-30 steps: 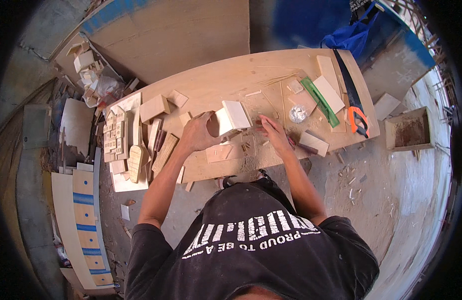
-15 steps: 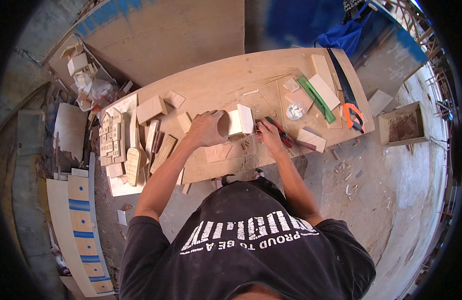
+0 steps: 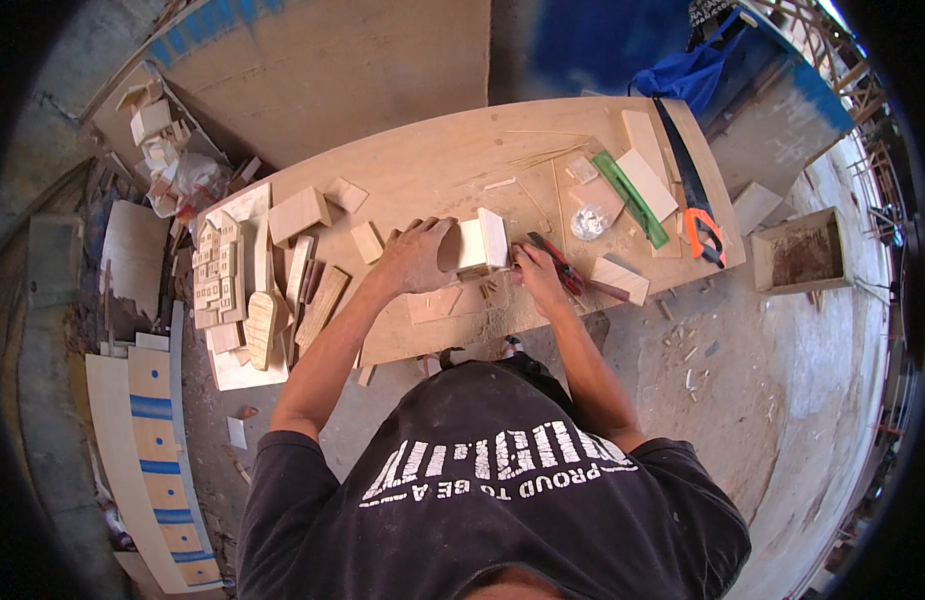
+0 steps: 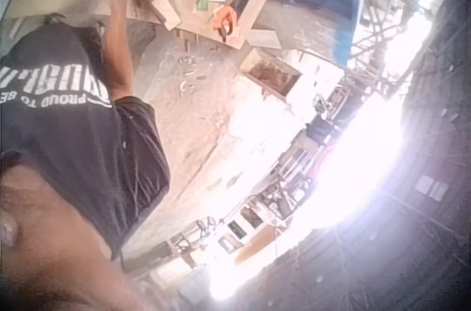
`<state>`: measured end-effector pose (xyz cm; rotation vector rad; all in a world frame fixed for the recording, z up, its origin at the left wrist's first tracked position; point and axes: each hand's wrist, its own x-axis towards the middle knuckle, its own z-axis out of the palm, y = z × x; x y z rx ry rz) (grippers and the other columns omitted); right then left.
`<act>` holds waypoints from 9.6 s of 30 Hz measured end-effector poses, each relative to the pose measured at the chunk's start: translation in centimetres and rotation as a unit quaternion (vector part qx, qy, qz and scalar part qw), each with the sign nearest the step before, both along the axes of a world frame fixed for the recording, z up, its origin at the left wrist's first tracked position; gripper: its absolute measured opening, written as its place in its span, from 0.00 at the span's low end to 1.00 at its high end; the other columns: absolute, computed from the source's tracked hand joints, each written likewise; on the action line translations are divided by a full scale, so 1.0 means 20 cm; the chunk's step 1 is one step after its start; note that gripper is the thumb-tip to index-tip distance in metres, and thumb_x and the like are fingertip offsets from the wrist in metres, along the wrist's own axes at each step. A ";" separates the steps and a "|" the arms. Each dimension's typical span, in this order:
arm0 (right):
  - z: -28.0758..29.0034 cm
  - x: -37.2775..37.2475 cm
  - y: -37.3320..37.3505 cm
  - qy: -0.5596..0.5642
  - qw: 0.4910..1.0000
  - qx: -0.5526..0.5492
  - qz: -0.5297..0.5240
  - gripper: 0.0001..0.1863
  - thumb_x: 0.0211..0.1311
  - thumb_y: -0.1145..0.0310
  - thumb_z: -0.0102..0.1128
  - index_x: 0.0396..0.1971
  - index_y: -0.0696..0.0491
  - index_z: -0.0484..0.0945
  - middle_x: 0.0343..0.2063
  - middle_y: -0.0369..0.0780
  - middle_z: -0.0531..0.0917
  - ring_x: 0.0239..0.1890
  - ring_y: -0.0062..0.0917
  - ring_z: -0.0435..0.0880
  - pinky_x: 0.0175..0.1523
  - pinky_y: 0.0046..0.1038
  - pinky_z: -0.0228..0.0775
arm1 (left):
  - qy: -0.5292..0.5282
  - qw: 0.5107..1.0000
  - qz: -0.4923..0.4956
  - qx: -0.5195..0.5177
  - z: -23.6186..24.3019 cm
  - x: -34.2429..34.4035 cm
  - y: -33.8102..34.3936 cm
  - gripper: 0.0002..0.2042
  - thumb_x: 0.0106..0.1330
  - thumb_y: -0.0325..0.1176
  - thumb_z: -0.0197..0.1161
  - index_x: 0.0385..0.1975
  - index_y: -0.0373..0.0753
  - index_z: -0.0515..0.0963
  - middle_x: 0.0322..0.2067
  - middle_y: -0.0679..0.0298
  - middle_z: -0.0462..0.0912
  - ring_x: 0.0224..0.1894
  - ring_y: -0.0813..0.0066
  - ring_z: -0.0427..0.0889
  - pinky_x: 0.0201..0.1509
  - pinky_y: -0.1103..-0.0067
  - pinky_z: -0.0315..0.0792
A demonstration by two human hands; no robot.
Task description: The person constructs a wooden building model by cutting small pieces of wood with a utility knife and assembling them by hand on a workbench.
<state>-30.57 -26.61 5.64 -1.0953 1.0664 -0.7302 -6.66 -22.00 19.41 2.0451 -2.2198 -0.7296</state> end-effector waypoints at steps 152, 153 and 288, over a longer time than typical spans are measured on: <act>0.49 0.70 0.24 0.493 0.836 -0.239 -0.032 0.40 0.45 0.50 0.72 0.52 0.62 0.70 0.47 0.56 0.77 0.50 0.51 0.79 0.53 0.49 0.71 | 0.411 0.848 0.309 -0.130 -0.63 0.09 0.57 0.24 0.53 0.38 0.73 0.46 0.30 0.76 0.47 0.49 0.76 0.51 0.55 0.76 0.56 0.66 0.72; 0.50 0.71 0.24 0.520 0.814 -0.257 -0.036 0.39 0.44 0.50 0.72 0.51 0.61 0.70 0.46 0.54 0.77 0.49 0.50 0.79 0.52 0.49 0.71 | 0.359 0.868 0.312 -0.143 -0.66 0.12 0.60 0.22 0.54 0.37 0.72 0.45 0.31 0.77 0.46 0.50 0.77 0.49 0.54 0.77 0.56 0.65 0.72; -0.06 0.03 0.09 0.297 0.800 -0.406 0.326 0.13 0.63 0.65 0.59 0.45 0.53 0.81 0.43 0.41 0.79 0.44 0.41 0.82 0.46 0.41 0.77 | 0.293 0.798 0.507 -0.140 -0.80 -0.27 1.27 0.14 0.62 0.29 0.63 0.45 0.28 0.80 0.30 0.58 0.84 0.36 0.69 0.84 0.44 0.73 0.76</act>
